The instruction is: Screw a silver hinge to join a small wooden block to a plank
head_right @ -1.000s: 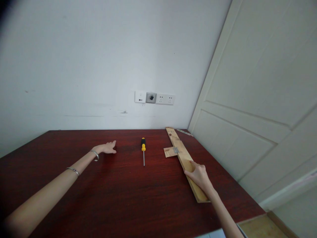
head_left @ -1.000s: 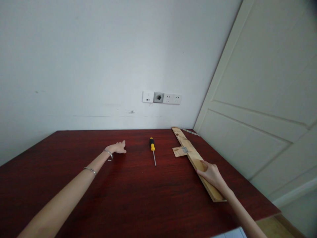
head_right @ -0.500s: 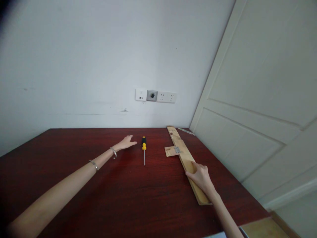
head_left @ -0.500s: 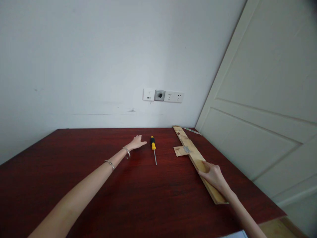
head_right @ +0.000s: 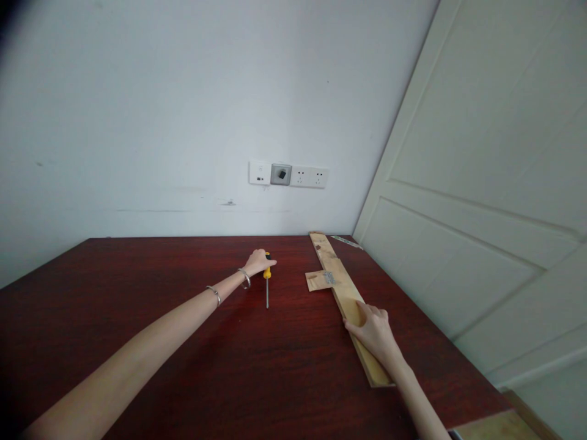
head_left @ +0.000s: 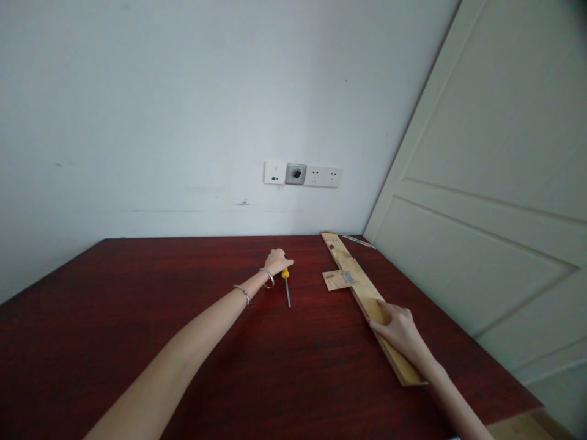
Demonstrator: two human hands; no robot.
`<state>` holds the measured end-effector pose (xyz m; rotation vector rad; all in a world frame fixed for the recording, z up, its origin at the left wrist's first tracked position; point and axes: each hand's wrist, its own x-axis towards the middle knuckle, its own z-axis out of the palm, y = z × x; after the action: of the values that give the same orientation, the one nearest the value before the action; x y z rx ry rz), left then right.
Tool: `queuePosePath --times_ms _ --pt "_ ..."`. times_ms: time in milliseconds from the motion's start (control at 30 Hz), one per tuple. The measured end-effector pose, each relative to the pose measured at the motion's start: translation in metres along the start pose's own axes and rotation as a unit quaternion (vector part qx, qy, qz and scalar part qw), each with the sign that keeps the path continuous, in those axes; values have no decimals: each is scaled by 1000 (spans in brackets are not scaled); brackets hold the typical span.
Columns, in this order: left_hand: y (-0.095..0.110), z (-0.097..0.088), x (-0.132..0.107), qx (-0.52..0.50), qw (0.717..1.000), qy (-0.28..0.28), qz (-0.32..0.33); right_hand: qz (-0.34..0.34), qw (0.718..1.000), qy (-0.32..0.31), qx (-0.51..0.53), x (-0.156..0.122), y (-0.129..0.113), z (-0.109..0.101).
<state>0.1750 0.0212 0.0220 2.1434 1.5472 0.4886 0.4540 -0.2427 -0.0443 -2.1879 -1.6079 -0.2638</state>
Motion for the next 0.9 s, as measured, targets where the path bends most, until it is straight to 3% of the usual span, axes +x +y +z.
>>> queuePosePath --times_ms 233,400,467,600,733,900 --pt "-4 0 6 -27 998 -50 -39 1 999 -33 -22 -1 0 -6" --pt "-7 1 10 -85 991 -67 -75 -31 999 24 -20 9 -7 -31" --pt "-7 -1 10 -125 986 -73 -84 -29 998 40 25 19 -18 -42" --pt "-1 -9 9 -219 968 -92 -83 28 982 1 185 47 -50 -53" --pt "18 -19 5 -289 949 -113 -59 21 954 -26 297 81 -86 -49" --pt "53 -28 -6 -359 922 -143 -18 15 940 -49 337 117 -119 -38"
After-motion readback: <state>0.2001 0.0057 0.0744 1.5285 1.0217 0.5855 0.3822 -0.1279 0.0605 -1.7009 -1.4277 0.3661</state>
